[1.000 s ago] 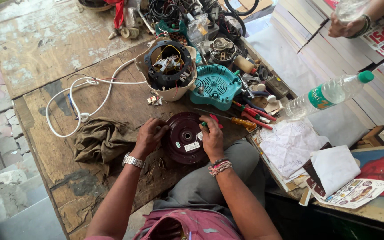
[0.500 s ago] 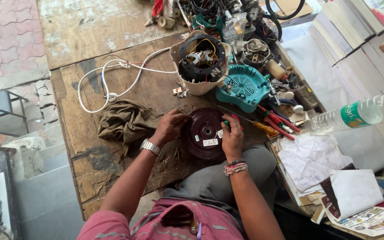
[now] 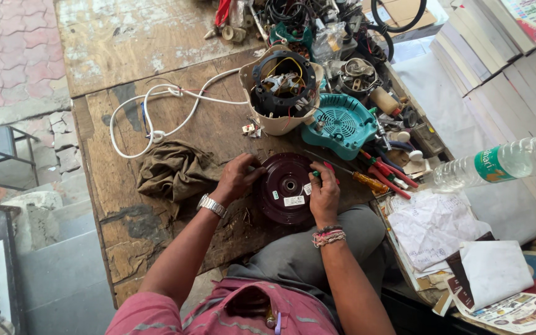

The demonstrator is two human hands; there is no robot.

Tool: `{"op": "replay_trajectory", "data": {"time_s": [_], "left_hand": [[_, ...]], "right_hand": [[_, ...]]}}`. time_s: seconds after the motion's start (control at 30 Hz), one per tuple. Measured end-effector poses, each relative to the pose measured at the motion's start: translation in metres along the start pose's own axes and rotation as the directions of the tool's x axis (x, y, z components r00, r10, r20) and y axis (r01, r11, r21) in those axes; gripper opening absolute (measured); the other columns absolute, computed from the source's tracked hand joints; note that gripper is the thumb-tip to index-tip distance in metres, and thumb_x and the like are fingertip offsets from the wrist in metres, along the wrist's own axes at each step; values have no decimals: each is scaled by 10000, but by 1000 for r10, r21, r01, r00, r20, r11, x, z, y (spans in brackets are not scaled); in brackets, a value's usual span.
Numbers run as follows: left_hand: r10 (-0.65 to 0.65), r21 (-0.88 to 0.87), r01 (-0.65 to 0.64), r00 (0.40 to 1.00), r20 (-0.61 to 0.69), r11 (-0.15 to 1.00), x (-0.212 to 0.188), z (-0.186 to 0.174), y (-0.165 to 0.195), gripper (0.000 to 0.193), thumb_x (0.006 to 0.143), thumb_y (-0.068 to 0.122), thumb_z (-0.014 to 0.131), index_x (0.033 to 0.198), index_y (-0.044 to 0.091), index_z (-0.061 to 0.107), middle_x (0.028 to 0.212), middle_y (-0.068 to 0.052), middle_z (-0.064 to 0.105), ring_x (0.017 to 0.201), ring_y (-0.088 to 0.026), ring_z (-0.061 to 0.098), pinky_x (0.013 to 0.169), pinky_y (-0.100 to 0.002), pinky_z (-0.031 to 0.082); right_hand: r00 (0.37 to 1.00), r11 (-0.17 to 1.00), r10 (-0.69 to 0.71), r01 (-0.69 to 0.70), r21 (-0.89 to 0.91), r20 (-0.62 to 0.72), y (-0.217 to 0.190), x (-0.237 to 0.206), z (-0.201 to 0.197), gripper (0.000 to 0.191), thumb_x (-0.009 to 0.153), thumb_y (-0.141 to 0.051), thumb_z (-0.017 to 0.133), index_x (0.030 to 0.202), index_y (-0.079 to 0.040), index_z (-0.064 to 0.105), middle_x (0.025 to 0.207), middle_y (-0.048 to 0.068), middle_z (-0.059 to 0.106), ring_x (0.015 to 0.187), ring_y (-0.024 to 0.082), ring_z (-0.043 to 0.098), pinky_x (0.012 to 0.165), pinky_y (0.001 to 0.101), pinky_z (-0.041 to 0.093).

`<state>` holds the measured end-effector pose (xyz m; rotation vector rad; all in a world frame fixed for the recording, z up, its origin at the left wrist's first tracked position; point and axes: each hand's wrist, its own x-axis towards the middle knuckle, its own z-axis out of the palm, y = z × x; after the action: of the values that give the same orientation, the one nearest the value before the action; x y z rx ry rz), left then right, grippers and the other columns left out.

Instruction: The person works on a disassembled small appliance, using a screwdriver to adjust a white plug and wires, then applies lubricant from a bottle to the motor housing. The person handles the motor casing and internal components on a cluttered wooden workbench.

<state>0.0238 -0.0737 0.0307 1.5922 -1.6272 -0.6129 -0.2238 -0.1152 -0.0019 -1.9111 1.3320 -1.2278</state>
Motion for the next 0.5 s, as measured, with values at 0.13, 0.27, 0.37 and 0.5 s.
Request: {"op": "replay_trajectory", "data": {"time_s": [0.13,0.27,0.37,0.5], "left_hand": [[-12,-63,13,1000,28,998,-1,-1,5,231,930,240,706,1125,124,754,980,-80,662,860,-254,686,754,-386,549],[16,38,-16,1000,9,999,1,-5,6,195,922,256,762,1011,83,744,984,-81,691,904,-266,683,790,-396,546],[27,-51,-28,1000,-8,998,0,-5,7,265,914,227,743,1121,66,707,1015,-90,679,906,-274,681,770,-398,543],[33,8,-33,997,75,999,0,-8,4,215,930,176,684,1119,110,762,1006,-95,681,887,-284,693,768,-398,551]], "right_hand": [[1000,999,13,-12,42,-4,0,0,0,211,972,-54,663,1184,-60,671,1238,147,706,1123,326,705,915,393,579],[1000,999,-4,3,32,9,-1,-1,0,221,976,-49,661,1197,-51,666,1256,152,699,1133,331,699,917,394,577],[999,998,44,-45,50,14,-2,-1,0,222,975,-52,658,1196,-51,668,1266,150,694,1120,320,705,889,385,583],[999,998,48,-49,50,20,-2,-2,1,219,973,-56,662,1192,-52,663,1263,146,694,1125,313,707,890,377,588]]}}
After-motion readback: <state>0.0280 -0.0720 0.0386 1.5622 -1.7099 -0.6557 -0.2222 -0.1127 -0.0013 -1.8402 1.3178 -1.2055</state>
